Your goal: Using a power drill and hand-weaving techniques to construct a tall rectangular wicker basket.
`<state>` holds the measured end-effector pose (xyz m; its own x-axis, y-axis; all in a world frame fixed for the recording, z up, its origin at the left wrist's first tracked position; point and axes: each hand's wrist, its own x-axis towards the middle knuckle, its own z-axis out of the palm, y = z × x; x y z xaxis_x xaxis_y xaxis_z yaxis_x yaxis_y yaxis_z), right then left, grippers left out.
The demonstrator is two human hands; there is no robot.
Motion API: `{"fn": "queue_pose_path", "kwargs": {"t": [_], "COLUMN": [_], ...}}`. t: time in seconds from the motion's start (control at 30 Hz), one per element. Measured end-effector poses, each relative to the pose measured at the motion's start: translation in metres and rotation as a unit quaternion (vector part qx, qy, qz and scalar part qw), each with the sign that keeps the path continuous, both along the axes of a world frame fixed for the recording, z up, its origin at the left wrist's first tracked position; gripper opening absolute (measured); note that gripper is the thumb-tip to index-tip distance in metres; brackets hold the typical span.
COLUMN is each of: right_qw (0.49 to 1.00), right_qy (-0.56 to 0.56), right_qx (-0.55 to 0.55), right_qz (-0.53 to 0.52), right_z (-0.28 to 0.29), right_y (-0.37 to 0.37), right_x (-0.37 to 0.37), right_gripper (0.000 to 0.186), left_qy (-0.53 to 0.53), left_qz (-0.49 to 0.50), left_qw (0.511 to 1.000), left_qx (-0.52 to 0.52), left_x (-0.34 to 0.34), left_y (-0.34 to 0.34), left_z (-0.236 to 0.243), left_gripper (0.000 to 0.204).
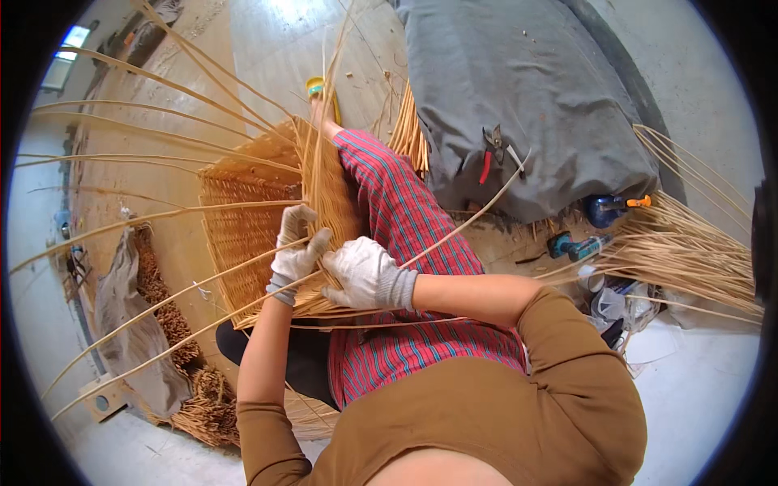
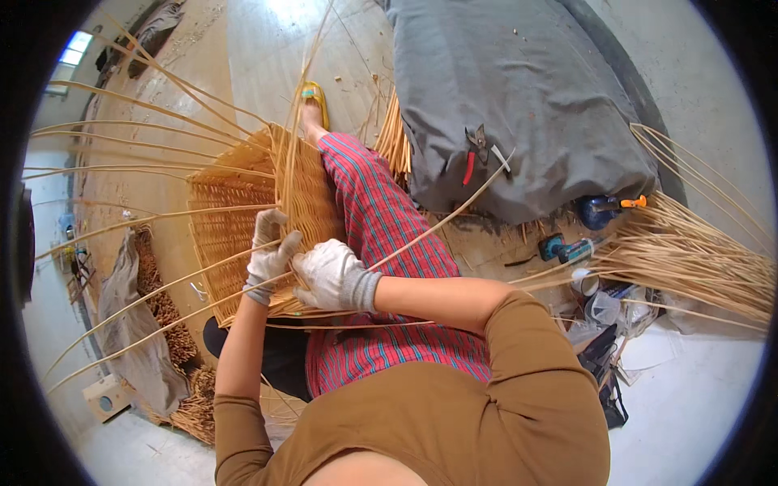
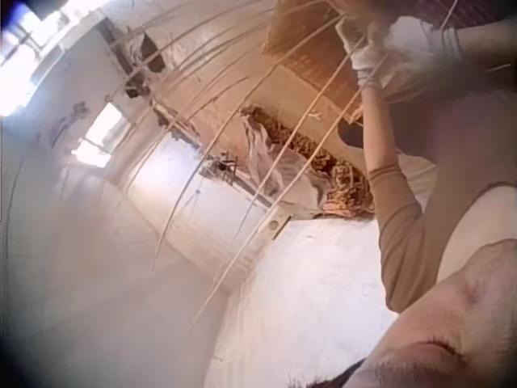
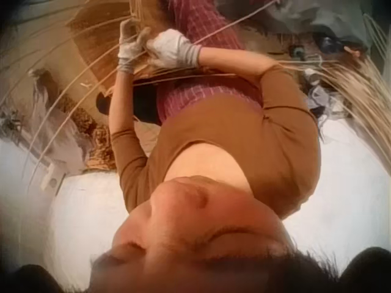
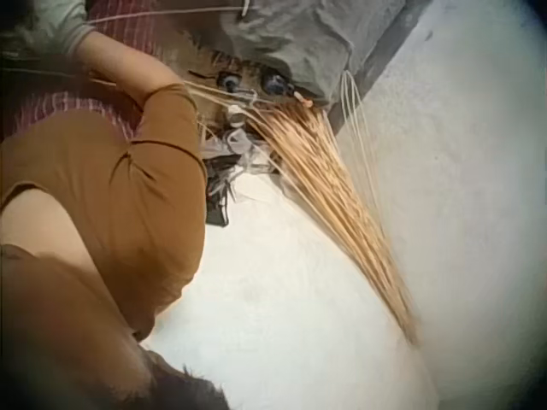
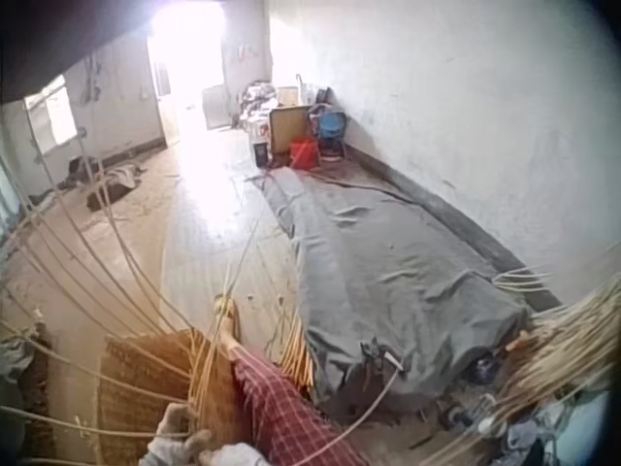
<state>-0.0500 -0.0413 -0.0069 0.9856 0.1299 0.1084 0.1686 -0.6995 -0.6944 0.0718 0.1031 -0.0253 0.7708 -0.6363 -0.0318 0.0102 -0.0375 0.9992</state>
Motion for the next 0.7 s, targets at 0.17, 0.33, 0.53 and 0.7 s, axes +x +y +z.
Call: {"fn": "queue_pose_path", "kwargs": {"t": [0.17, 0.33, 0.53, 0.7], "right_qw": [1.000, 0.957, 0.893, 0.746], "right_qy": [0.011, -0.134, -0.186, -0.027], "right_qx": [0.021, 0.257, 0.403, 0.663], "right_qz": [0.021, 0.015, -0.082, -0.061], "right_z": [0.037, 0.049, 0.047, 0.026], "right_y": [-0.025, -0.010, -0.001, 0.006], "right_x": [0.007, 0.023, 0.020, 0.025], "right_gripper": [0.041, 0.016, 0.010, 0.011], "left_qy": [-0.097, 0.123, -0.010, -0.022], "left_qz": [0.020, 0.037, 0.020, 0.032], "left_qw": [0.994, 0.991, 1.000, 0.999], "left_qx": [0.042, -0.026, 0.009, -0.019], "left_x": [-0.005, -0.006, -0.003, -0.006], "left_y": [-0.005, -0.007, -0.005, -0.006], "left_z": [-0.003, -0.001, -0.003, -0.003], "left_gripper": [0.039, 0.044, 0.043, 0.040]}}
